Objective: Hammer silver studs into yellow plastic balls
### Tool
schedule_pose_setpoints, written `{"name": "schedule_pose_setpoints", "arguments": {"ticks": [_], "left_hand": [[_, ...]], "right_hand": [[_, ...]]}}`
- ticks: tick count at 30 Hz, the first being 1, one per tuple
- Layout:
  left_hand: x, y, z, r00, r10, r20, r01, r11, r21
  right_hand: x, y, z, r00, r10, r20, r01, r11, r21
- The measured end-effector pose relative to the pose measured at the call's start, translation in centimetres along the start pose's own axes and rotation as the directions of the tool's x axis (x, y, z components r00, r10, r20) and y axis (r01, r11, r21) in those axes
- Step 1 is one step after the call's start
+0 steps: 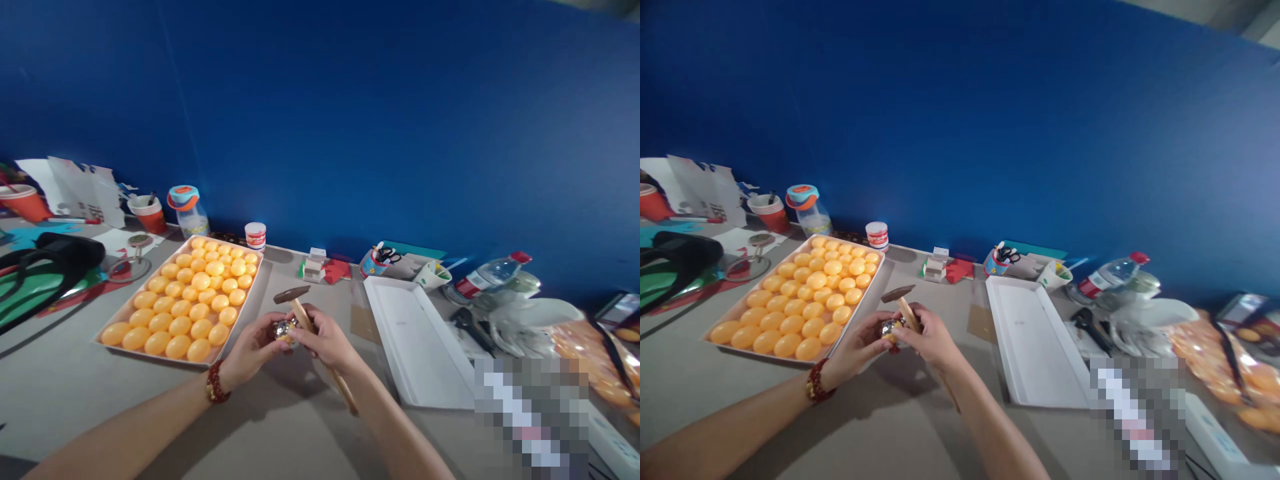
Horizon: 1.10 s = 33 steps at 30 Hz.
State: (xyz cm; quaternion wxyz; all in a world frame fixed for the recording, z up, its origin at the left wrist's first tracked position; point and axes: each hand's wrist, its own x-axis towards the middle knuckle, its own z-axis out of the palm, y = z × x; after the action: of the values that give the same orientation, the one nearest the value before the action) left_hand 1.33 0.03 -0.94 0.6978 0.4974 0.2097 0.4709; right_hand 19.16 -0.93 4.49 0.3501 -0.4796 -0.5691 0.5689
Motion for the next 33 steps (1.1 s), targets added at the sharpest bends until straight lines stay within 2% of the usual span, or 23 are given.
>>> {"name": "schedule_pose_setpoints", "arguments": {"ticks": [9, 14, 21, 25, 33], "left_hand": [[0.0, -0.1, -0.3, 1.000, -0.004, 0.024, 0.005, 1.000, -0.026], [0.0, -0.1, -0.2, 1.000, -0.005, 0.004, 0.005, 1.000, 0.014], [0.0, 0.2, -0.2, 0.997, 0.080, -0.020, -0.079, 0.996, 0.050], [0.1, 0.1, -0.7, 0.994, 0.103, -0.025, -0.098, 0.986, 0.136], [0.0, 1.4, -0.7, 0.986, 0.168, -0.005, -0.156, 0.925, 0.346]], "right_hand": [[-0.2, -0.4, -0.2, 0.999, 0.019, 0.036, -0.019, 1.000, 0.019], [-0.1, -0.2, -0.2, 1.000, -0.009, -0.004, 0.009, 0.999, -0.035], [0.0, -0.4, -0.5, 0.999, -0.018, -0.027, 0.017, 0.999, -0.031], [0.3, -0.1, -0.1, 0.998, -0.006, -0.056, 0.001, 0.996, -0.090], [0.2, -0.1, -0.1, 0.995, -0.088, -0.038, 0.079, 0.978, -0.193]]}}
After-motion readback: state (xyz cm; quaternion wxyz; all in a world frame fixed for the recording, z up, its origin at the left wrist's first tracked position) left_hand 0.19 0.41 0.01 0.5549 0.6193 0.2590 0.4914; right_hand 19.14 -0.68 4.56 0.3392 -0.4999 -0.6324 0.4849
